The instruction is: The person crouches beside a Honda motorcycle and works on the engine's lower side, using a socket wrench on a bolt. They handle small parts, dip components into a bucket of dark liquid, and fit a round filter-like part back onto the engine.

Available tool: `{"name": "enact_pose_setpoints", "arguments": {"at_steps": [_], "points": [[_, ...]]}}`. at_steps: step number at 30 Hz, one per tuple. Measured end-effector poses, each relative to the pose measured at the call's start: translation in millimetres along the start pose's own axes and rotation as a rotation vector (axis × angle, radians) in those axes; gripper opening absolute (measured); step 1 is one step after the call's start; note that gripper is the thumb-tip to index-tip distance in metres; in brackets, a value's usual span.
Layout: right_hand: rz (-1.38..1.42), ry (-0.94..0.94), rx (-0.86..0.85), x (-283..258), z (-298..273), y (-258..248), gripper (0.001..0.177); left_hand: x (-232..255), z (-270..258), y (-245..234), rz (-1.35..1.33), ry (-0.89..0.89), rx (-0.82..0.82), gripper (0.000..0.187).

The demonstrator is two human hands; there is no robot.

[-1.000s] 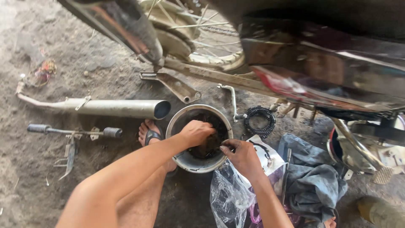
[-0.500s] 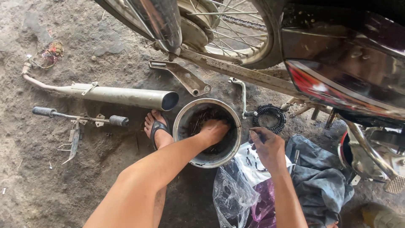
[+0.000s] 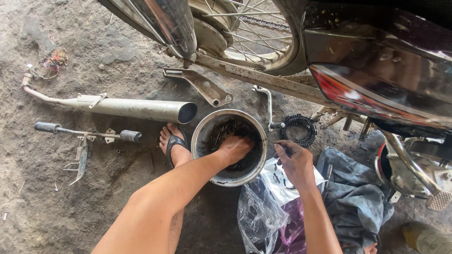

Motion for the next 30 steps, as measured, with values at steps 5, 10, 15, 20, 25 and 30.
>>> {"name": "enact_pose_setpoints", "arguments": {"at_steps": [5, 10, 15, 20, 25, 30], "points": [[-0.051, -0.015, -0.016, -4.2, 0.7, 0.8, 0.025, -13.6, -7.7, -38.6, -0.293, -0.094, 0.020, 0.036], [0.027, 0.026, -0.006, -2.1, 3.3, -4.2, 0.024, -3.2, -36.2, -118.2, -0.244, 0.229, 0.301, 0.022], [0.345, 0.117, -0.163, 8.8, 2.0, 8.7, 0.022, 26.4, -75.3, -232.1, -0.135, 0.531, 0.664, 0.017], [0.646, 0.099, -0.352, -30.4, -15.1, 18.5, 0.023, 49.5, -80.7, -275.1, 0.003, 0.623, 0.661, 0.023], [0.827, 0.164, -0.391, -31.3, -17.3, 17.7, 0.022, 56.2, -77.5, -291.0, 0.018, 0.645, 0.689, 0.024], [0.940, 0.138, -0.374, -37.7, -16.5, 11.4, 0.020, 54.8, -74.1, -304.7, -0.063, 0.587, 0.750, 0.019]]}}
Point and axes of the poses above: each hand's wrist, its own z-axis towards the middle knuckle, its own y-axis out of the palm, x = y × z, the point moved 8 cm from there along z, towards the middle knuckle, and after that the axes turned 4 degrees about x, right-handed, at the moved point
